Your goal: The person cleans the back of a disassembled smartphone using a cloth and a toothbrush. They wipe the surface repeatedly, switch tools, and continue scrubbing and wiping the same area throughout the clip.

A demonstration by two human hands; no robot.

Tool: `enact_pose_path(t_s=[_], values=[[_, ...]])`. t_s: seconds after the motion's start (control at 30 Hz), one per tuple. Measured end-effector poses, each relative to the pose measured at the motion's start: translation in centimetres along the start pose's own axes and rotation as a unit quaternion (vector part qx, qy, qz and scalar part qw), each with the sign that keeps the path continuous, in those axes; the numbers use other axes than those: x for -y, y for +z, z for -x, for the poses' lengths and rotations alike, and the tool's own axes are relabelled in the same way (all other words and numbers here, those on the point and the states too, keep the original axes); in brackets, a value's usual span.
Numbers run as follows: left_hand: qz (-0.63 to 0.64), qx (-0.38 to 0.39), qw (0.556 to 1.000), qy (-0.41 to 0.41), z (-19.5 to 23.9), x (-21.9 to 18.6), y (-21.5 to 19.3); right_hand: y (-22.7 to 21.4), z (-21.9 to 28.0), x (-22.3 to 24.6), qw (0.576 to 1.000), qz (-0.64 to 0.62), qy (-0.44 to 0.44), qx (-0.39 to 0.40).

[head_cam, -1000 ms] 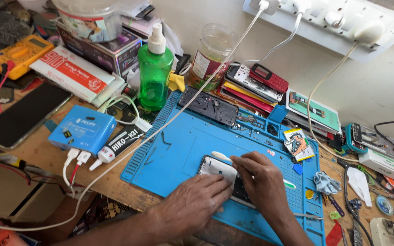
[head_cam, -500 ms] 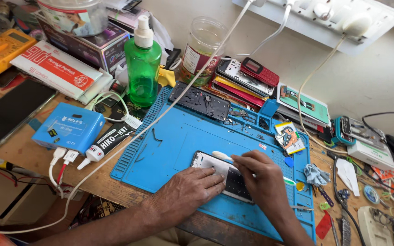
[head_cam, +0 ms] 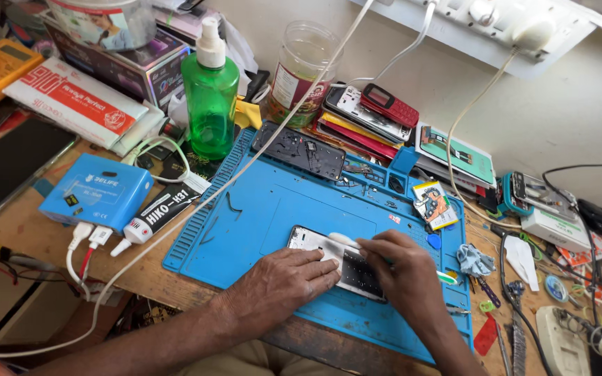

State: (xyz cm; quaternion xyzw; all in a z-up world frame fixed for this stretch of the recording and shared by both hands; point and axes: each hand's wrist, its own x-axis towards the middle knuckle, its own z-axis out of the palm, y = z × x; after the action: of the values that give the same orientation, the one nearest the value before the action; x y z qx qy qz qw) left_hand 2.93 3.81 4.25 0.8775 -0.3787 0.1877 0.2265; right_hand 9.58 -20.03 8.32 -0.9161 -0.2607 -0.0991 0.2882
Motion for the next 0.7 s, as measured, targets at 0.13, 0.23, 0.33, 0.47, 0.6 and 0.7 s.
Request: enact_pose_path(t_s=[0.13,0.23,0.33,0.47,0.6,0.7], values=[[-0.014,-0.003,1.000,0.010,-0.5,0.5,-0.4,-0.2,-0.7,-0.4,0.998,0.043,0.036,0.012],[0.002,0.009,1.000,-0.001,-0.3,0.3,-0.3,-0.1,-0.2,-0.7,0.999,0.022,0.046,0.013],[-0.002,-0.001,1.000,-0.002,-0.5,0.5,-0.5,-0.2,0.0,-0.9,0.999,0.035,0.029,0.005],[0.006,0.015,1.000,-0.001,-0.3,0.4,-0.3,-0.7,0.6,-1.1,0.999,0.045,0.013,0.014],[-0.002,0.013,1.000,0.002,-0.4,0.6,-0.2,-1.2,0.3,-1.0,0.995,0.024,0.101,0.015],[0.005,0.013,1.000,0.000,-0.5,0.6,-0.2,-1.2,0.5,-0.9,0.996,0.085,0.022,0.026]])
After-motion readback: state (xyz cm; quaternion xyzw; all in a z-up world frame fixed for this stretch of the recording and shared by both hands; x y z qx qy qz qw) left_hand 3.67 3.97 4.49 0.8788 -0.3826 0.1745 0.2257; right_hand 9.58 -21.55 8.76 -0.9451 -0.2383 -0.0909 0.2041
